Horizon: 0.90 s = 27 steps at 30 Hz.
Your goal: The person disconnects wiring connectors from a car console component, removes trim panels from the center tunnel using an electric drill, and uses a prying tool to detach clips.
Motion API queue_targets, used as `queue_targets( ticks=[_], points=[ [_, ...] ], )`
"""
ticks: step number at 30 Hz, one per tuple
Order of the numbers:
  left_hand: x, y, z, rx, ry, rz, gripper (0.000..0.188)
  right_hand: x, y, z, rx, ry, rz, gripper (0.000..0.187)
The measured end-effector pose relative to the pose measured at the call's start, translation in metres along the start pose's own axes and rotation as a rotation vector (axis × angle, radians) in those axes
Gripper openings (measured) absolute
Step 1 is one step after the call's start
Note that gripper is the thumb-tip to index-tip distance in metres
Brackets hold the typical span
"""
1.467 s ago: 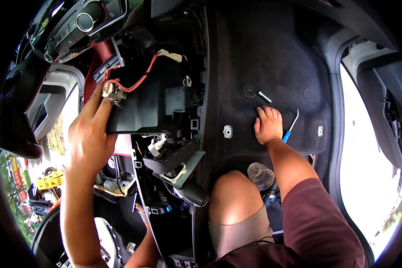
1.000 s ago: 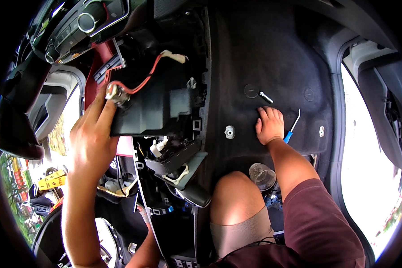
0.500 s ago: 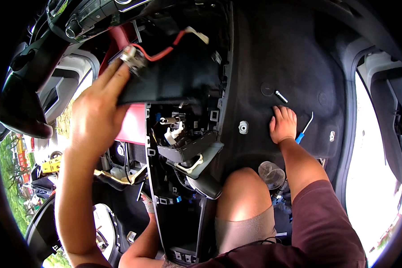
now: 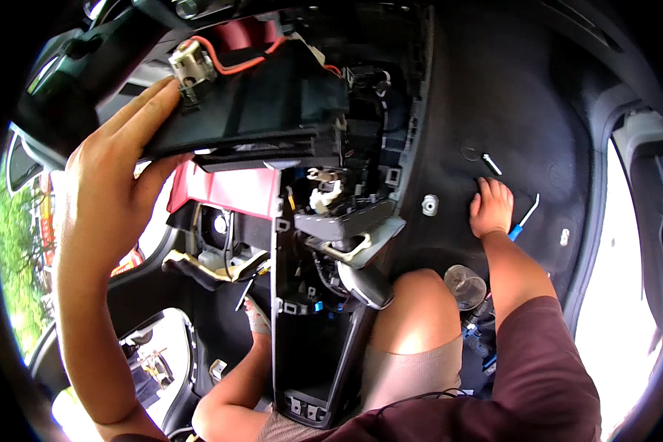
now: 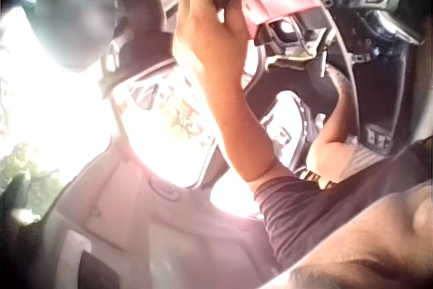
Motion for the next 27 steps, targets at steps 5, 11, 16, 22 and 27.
queue_targets(
  ticks=[5,11,16,22,27],
  points=[
    [0.002,-0.004,-0.026,-0.068,-0.037,-0.156,0.051,0.001,0.002,-0.003,0.015,-0.004,-0.009,0.045],
    [-0.027,0.025,-0.006,-0.13,-0.189,-0.301,0.041,0.001,0.007,-0.002,0.037,0.007,0.002,0.044],
    [-0.043,0.032,0.01,-0.266,-0.225,-0.387,0.043,0.002,0.001,-0.002,0.078,-0.014,0.02,0.042],
    [-0.052,0.022,0.026,-0.256,0.074,-0.388,0.059,0.005,-0.004,-0.003,0.078,-0.006,0.032,0.043],
    [-0.061,0.019,0.046,-0.339,0.065,-0.507,0.061,0.003,-0.006,-0.003,0.054,0.003,0.048,0.044]
  ],
)
Point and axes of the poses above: each hand's wrist, its own z-axis towards the middle knuckle, its own y-axis out of the palm, x = y × z, the point moved 5 cm from there along z, towards the middle knuckle, and after that the axes turned 10 degrees about -x, right-handed, at the moved point
